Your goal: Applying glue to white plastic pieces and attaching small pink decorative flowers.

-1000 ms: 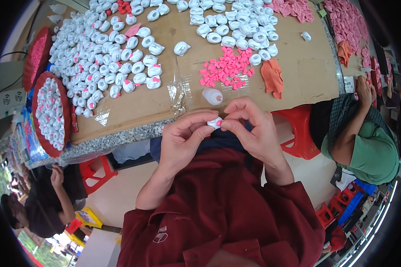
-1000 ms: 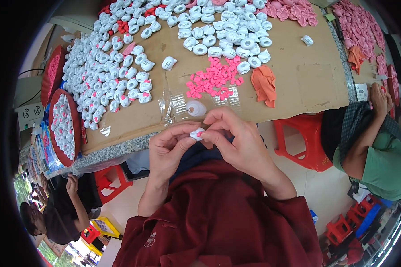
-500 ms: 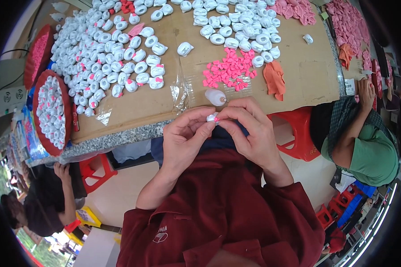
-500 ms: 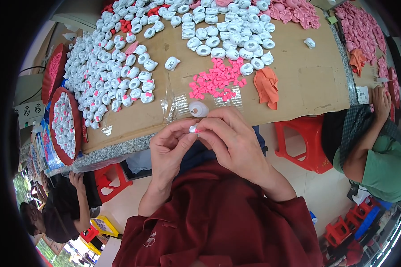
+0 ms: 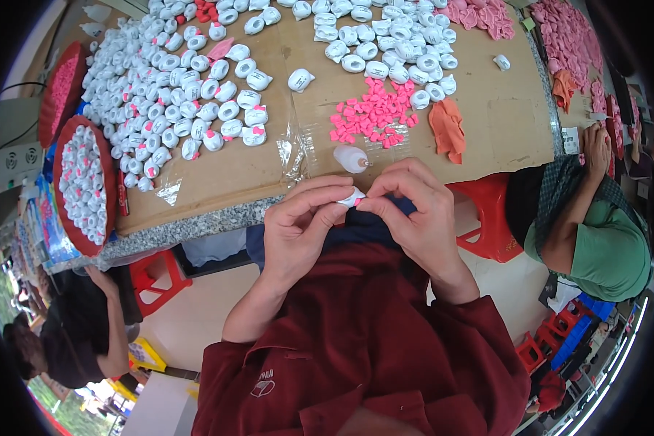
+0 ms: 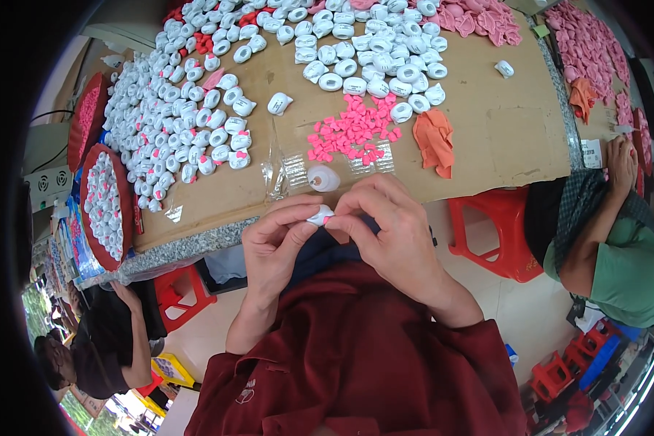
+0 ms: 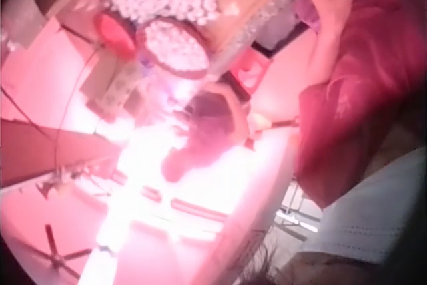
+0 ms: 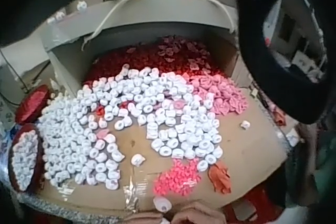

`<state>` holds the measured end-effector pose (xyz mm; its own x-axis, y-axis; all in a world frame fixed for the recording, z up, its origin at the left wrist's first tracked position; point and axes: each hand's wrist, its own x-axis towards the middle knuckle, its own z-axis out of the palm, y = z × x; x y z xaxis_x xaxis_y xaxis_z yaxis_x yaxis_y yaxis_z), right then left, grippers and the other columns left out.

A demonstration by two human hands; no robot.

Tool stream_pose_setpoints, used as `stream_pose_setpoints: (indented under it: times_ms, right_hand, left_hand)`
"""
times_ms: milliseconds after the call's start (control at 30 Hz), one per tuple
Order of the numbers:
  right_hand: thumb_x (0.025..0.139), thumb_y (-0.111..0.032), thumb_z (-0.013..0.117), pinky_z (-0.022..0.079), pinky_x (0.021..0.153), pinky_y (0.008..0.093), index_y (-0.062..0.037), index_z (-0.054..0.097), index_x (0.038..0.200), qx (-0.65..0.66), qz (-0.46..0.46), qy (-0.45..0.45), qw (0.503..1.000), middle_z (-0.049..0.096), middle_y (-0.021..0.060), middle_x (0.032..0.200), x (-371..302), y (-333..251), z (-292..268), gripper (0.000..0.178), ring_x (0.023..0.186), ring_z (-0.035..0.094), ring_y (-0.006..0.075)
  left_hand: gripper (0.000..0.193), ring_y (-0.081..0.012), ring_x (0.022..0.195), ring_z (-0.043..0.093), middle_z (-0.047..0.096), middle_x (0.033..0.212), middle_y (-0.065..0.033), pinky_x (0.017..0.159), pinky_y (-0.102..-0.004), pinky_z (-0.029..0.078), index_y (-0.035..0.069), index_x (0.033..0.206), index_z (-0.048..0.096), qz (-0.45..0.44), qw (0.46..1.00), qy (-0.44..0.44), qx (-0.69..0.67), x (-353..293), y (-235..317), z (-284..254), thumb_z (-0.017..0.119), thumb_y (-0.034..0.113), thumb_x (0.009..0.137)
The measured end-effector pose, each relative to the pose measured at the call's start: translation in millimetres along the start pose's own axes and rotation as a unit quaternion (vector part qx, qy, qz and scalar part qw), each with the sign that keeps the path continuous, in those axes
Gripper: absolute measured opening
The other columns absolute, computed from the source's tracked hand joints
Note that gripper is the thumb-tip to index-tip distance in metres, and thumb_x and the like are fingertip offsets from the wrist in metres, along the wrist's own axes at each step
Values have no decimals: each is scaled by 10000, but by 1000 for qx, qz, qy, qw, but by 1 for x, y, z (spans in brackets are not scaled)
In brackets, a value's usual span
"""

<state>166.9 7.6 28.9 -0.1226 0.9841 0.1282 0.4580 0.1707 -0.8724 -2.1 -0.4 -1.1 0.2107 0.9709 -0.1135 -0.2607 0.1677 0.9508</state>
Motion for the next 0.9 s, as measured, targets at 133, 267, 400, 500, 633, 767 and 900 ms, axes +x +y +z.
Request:
stream_pose_setpoints:
  times_ms: [133, 267, 400, 500, 633, 767, 900]
  right_hand:
    - [663, -33, 687, 427, 582, 275, -24, 621, 745, 27, 21, -14, 999, 570, 55, 711, 5, 4, -2, 105, 661, 538, 174]
    - [644, -20, 707, 413, 573, 253, -20, 638, 732, 32, -4, 5, 999, 595, 53, 696, 4, 6, 3, 112, 660, 528, 144]
    - [647, -12, 701, 414, 577, 257, -19, 637, 737, 55, -6, 13, 998, 592, 54, 706, 4, 8, 6, 111, 659, 525, 149]
    - [653, 1, 692, 419, 589, 258, -17, 635, 743, 40, -19, 31, 999, 592, 57, 715, 1, 9, 12, 109, 666, 530, 155]
    - [666, 18, 681, 424, 600, 259, -11, 631, 754, 35, -26, 75, 996, 594, 59, 734, -3, 9, 21, 105, 674, 535, 158]
    - [675, 33, 670, 425, 604, 257, -7, 628, 768, 61, -29, 94, 993, 592, 66, 747, -3, 11, 24, 109, 681, 536, 164]
    - [687, 40, 657, 422, 602, 255, 0, 621, 771, 56, -57, 83, 993, 584, 74, 757, -5, 10, 27, 100, 686, 532, 166]
  left_hand:
    - [202, -110, 769, 567, 570, 1059, -106, 637, -215, 476, -15, 985, 613, -8, 1000, -27, 5, 3, 2, -3, 530, -79, 813]
    - [200, -110, 761, 569, 575, 1048, -109, 637, -215, 477, -14, 985, 614, -11, 1000, -10, -8, 4, 1, -2, 537, -75, 810]
    - [203, -167, 928, 573, 569, 1056, -134, 805, -248, 469, -27, 996, 601, 7, 1000, -1, 12, 3, 1, -1, 567, -59, 798]
    - [202, -137, 834, 571, 572, 1053, -123, 710, -229, 474, -23, 988, 610, 37, 998, -4, 54, 3, 1, -1, 564, -70, 797]
    - [219, -98, 740, 565, 575, 1046, -102, 618, -199, 477, -20, 1002, 609, 36, 999, 15, 13, 5, -2, -1, 571, -72, 793]
    - [242, -95, 812, 580, 583, 1024, -84, 609, -183, 468, -26, 1033, 584, 7, 999, 13, -53, 5, 5, 2, 590, -48, 792]
    - [210, -86, 802, 592, 610, 978, -62, 593, -180, 469, -14, 991, 595, -53, 996, 28, -60, 3, 4, 2, 621, -20, 782]
